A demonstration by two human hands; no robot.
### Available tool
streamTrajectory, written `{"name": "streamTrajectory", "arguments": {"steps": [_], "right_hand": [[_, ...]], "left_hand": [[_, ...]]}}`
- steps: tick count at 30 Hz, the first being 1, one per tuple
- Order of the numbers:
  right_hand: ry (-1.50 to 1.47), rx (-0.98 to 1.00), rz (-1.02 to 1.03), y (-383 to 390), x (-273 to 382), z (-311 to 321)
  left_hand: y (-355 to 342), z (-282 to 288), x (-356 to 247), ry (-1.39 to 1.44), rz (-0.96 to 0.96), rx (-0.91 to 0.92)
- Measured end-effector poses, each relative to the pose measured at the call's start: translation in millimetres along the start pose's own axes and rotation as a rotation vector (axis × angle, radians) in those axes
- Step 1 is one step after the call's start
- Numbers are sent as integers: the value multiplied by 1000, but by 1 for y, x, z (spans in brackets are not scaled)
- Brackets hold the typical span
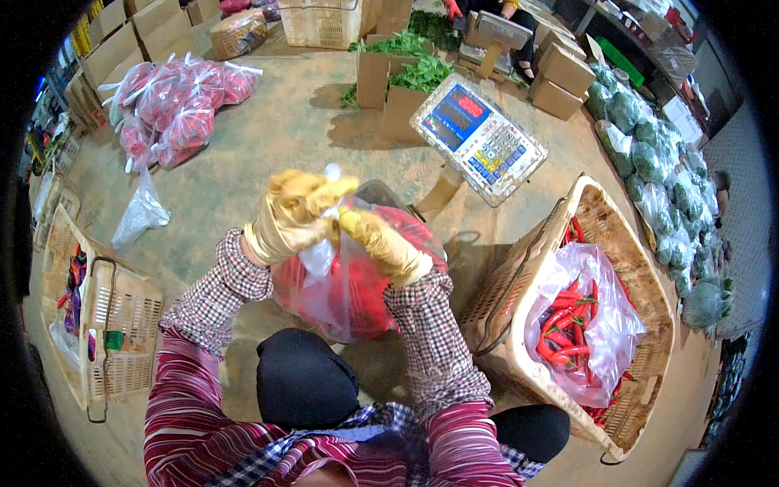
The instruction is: The person sits on the floor and packs red chili peppers from a large basket into clear plastic bags. They repeatedly scoop peppers by hand, place them into bags, and tie the bags closed.
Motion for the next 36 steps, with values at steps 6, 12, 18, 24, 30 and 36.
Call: {"name": "streamTrajectory", "arguments": {"steps": [6,12,18,24,30,36], "right_hand": [[-138,-267,124,-18,19,-11],[-402,-888,29,18,-51,130],[-881,-890,60,11,-62,105],[-413,-606,193,-25,-2,100],[-247,-1067,-177,5,-74,157],[-250,-1139,-305,2,-74,159]], "left_hand": [[-7,-34,-5,1202,492,-129],[135,-56,14,1573,968,-102],[128,-46,-2,1353,1004,-223],[91,-67,-26,1734,1024,-379],[203,-104,4,1789,1226,-202],[211,-102,3,1990,1138,-157]]}}
Point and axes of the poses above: each hand's wrist, its own y-axis away from the middle knuckle, its own z-axis out of the back of the hand, x = y × z, the point moved 1 cm from there along -y, towards the middle knuckle, and after that the axes turned 2 degrees about z, right-handed, at the moved point
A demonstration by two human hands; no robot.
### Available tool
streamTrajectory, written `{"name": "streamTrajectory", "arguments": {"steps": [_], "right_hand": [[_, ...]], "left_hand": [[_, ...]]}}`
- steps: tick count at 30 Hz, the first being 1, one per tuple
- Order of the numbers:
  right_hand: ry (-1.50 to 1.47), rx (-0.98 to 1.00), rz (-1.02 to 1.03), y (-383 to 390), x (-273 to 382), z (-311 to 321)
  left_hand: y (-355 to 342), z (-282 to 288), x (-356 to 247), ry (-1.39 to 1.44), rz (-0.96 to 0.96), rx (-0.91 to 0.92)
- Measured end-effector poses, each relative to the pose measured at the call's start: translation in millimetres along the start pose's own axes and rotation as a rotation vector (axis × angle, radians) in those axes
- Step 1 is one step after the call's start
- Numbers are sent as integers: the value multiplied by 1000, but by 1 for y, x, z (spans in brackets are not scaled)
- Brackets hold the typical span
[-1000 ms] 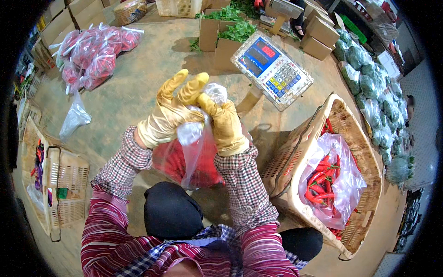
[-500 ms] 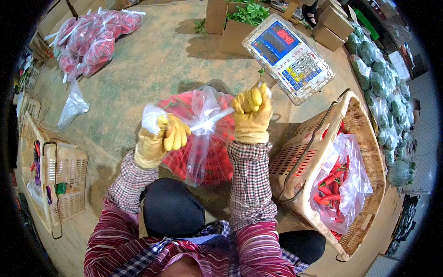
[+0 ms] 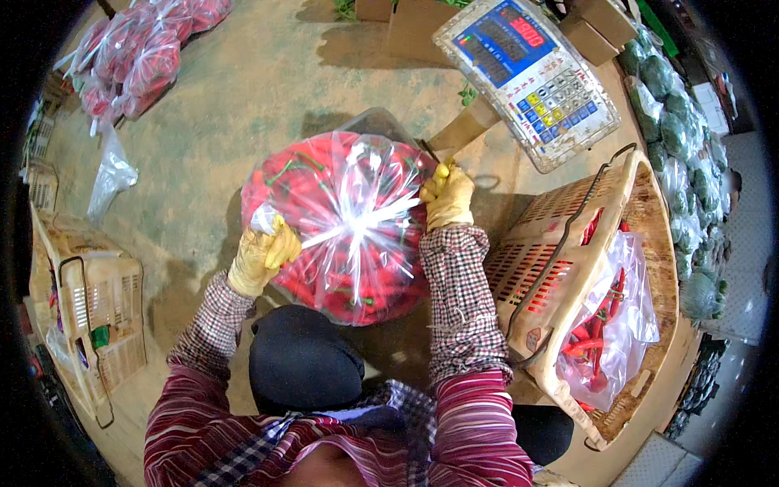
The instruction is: The person sits on the floor and packs red chili peppers from a large basket into clear plastic bags. They repeatedly scoop peppers by hand, place them into bags, and tie the bags closed.
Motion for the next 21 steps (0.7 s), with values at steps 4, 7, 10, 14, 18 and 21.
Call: {"name": "streamTrajectory", "arguments": {"steps": [4,7,10,14,18,21], "right_hand": [[23,56,33,4,-2,-3],[-31,87,39,2,4,7],[-223,339,218,36,22,-1],[307,535,751,180,9,-77],[732,1172,907,212,29,-92],[808,776,906,161,39,-70]], "left_hand": [[1,2,12,57,-18,-206],[-7,-12,-3,-417,-132,-252],[-29,-58,-47,-309,-140,-111],[-69,-111,-41,-1578,146,-1],[-69,-111,-45,-1200,-198,89],[-75,-116,-51,-1462,-434,281]]}}
Point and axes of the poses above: each hand's wrist, its own y-axis away from the middle knuckle, its own z-axis out of the back of the hand, x = y × z, the point moved 1 cm from there along -y, towards the middle knuckle, and after that the axes turned 2 degrees about z, right-handed, at the moved point
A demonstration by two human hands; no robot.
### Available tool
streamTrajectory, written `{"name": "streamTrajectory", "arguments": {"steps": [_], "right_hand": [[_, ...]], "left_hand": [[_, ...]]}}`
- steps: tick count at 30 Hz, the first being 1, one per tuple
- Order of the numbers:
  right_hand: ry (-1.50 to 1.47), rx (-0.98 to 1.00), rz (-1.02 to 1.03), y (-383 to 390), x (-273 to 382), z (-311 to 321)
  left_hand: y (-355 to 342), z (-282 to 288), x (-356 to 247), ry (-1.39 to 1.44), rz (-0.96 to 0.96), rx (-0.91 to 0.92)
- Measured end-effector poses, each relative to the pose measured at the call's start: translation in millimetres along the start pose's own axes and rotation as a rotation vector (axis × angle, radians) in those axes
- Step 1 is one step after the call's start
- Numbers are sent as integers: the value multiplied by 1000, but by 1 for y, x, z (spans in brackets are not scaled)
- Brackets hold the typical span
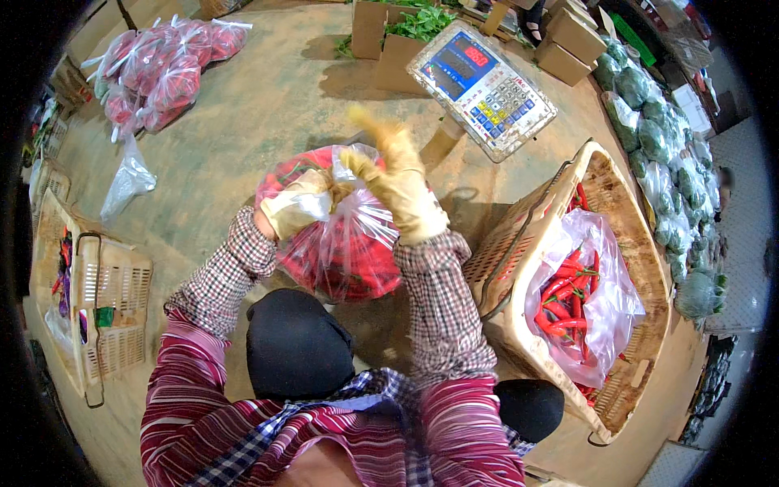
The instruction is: The person sits on the floor and packs red chili peppers from a large basket into clear plastic bags. They repeatedly scoop peppers by hand, place them into bags, and tie the bags closed.
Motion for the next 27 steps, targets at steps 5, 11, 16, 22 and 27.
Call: {"name": "streamTrajectory", "arguments": {"steps": [5,11,16,22,27], "right_hand": [[-209,-25,-261,19,-50,-5],[-275,362,218,33,-30,-29],[-995,267,-465,4,-146,-44],[-1136,143,-268,21,-101,-44],[-318,-219,-294,22,-92,-31]], "left_hand": [[5,12,4,983,637,168],[40,-16,-6,1259,660,-161],[8,-12,8,-187,-161,-57],[12,-19,12,-495,-140,-472],[54,-23,13,-53,178,-260]]}}
Point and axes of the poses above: each hand's wrist, its own y-axis away from the middle knuckle, its own z-axis out of the back of the hand, x = y × z, the point moved 1 cm from there along -y, towards the middle knuckle, and after that the axes turned 2 degrees about z, right-handed, at the moved point
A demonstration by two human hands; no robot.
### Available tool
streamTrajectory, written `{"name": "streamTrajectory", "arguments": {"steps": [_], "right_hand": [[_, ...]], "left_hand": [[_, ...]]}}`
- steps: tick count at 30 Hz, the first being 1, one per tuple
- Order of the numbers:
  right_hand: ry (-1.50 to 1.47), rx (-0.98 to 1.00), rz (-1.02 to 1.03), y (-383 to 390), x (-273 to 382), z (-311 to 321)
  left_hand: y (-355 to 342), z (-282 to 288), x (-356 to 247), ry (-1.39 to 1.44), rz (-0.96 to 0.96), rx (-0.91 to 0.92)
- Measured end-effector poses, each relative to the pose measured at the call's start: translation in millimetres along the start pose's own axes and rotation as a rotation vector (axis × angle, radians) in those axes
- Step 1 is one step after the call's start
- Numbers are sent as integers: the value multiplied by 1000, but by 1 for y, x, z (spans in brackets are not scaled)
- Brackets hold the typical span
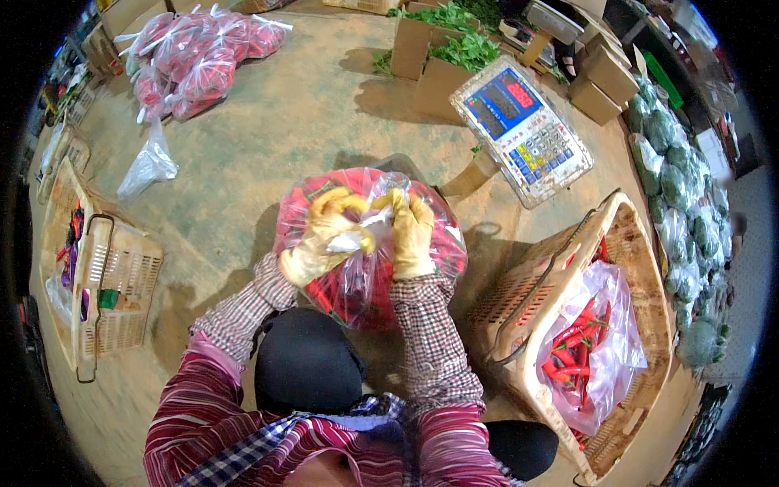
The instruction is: The person sits on the floor and packs red chili peppers from a large basket into clear plastic bags. They repeatedly scoop peppers by hand, place them into bags, and tie the bags closed.
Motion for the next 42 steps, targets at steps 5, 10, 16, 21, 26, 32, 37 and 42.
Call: {"name": "streamTrajectory", "arguments": {"steps": [5,10,16,21,26,32,37,42], "right_hand": [[418,-418,-241,-18,-43,65],[208,-243,-215,-1,-7,68],[-189,-95,287,62,105,8],[-329,-37,314,52,144,-7],[-118,27,224,58,130,-22],[40,-101,-8,85,96,26],[34,-77,-95,92,80,-5],[91,25,-179,98,29,-15]], "left_hand": [[66,25,-5,-607,20,98],[56,28,-6,696,464,84],[-22,39,-96,1027,360,14],[-67,64,-103,1188,359,-133],[-137,111,-16,1237,616,-522],[-204,207,15,838,433,-670],[-197,221,111,766,600,-756],[-97,225,211,612,735,-840]]}}
Point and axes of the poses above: each hand's wrist, its own y-axis away from the middle knuckle, its own z-axis out of the back of the hand, x = y × z, the point moved 1 cm from there along -y, towards the middle knuckle, and after that the axes turned 2 degrees about z, right-handed, at the moved point
